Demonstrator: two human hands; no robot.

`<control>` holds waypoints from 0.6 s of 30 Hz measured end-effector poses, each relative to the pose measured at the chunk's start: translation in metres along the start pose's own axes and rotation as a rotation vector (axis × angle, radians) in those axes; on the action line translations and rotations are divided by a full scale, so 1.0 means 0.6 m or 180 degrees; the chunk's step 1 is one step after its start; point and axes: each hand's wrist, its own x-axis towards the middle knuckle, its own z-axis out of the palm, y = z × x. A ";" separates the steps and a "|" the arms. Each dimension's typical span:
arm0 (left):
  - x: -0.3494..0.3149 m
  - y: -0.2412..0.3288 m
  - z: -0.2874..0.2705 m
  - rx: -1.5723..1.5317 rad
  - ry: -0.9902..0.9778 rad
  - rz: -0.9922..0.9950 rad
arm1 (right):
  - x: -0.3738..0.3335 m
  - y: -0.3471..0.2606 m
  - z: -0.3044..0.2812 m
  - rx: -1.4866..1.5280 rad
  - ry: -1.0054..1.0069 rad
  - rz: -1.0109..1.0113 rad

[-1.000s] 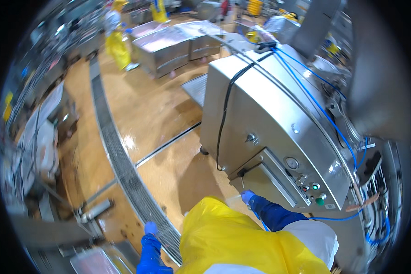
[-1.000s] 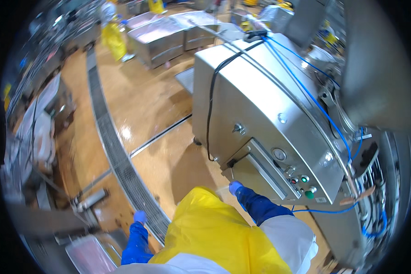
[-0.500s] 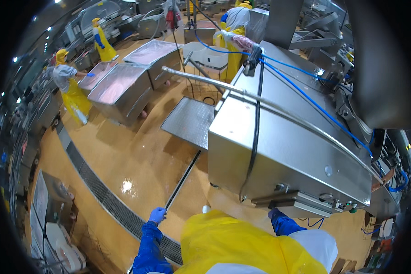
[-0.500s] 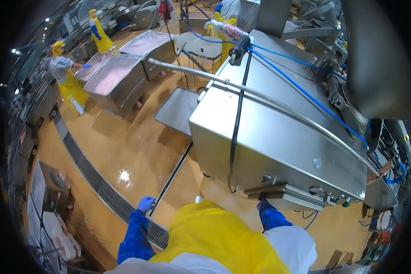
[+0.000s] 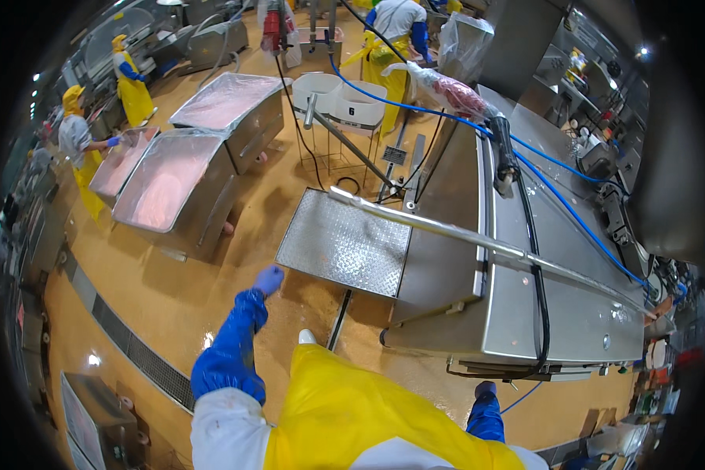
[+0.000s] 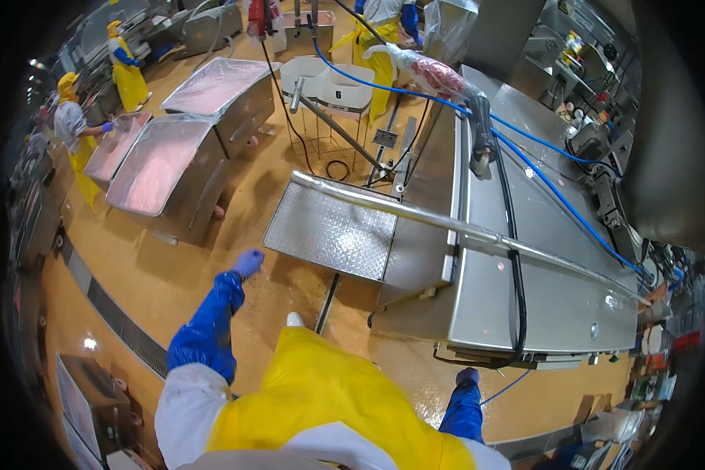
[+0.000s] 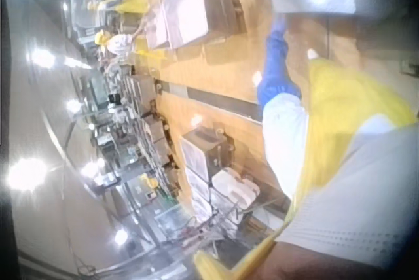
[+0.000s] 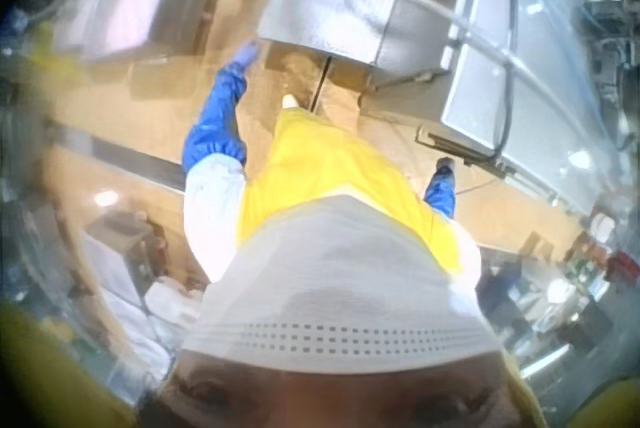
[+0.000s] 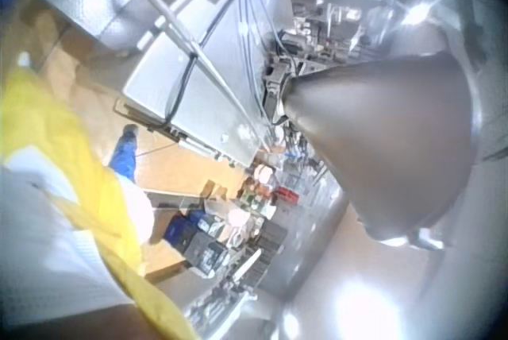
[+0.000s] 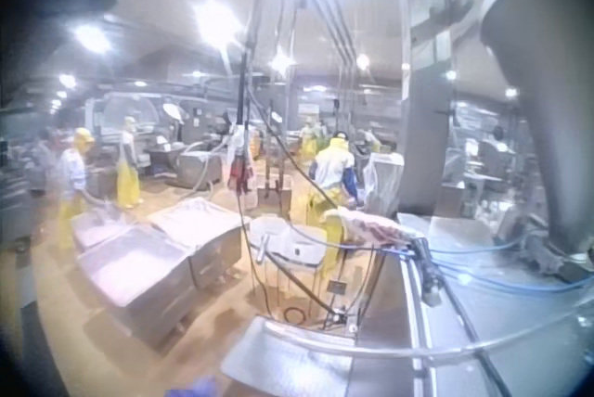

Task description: The person retrieves a green-lidded container, removes a blue bristle assembly, and installs it onto a stainless steel machine. They then manipulate the assembly to fit it into place on the equipment.

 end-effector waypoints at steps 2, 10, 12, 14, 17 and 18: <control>0.121 0.039 -0.076 0.0255 0.0009 0.0405 | -0.023 -0.028 -0.031 0.0368 0.0198 0.0489; 0.577 0.464 -0.207 -0.2081 -0.0003 0.1311 | -0.261 -0.171 0.056 0.2694 0.1750 0.2684; 0.701 0.504 -0.175 -0.2426 -0.0307 0.1374 | -0.389 -0.187 0.086 0.2881 0.1169 0.3147; 0.906 0.545 -0.360 -0.1521 0.0235 0.2499 | -0.386 -0.184 0.028 0.2851 0.1708 0.3509; 1.072 0.678 -0.457 -0.0017 0.1453 0.2698 | -0.486 -0.207 -0.076 0.2228 0.2184 0.4290; 1.112 0.700 -0.543 0.0667 0.1862 0.2615 | -0.470 -0.182 -0.180 0.4398 0.2644 0.4634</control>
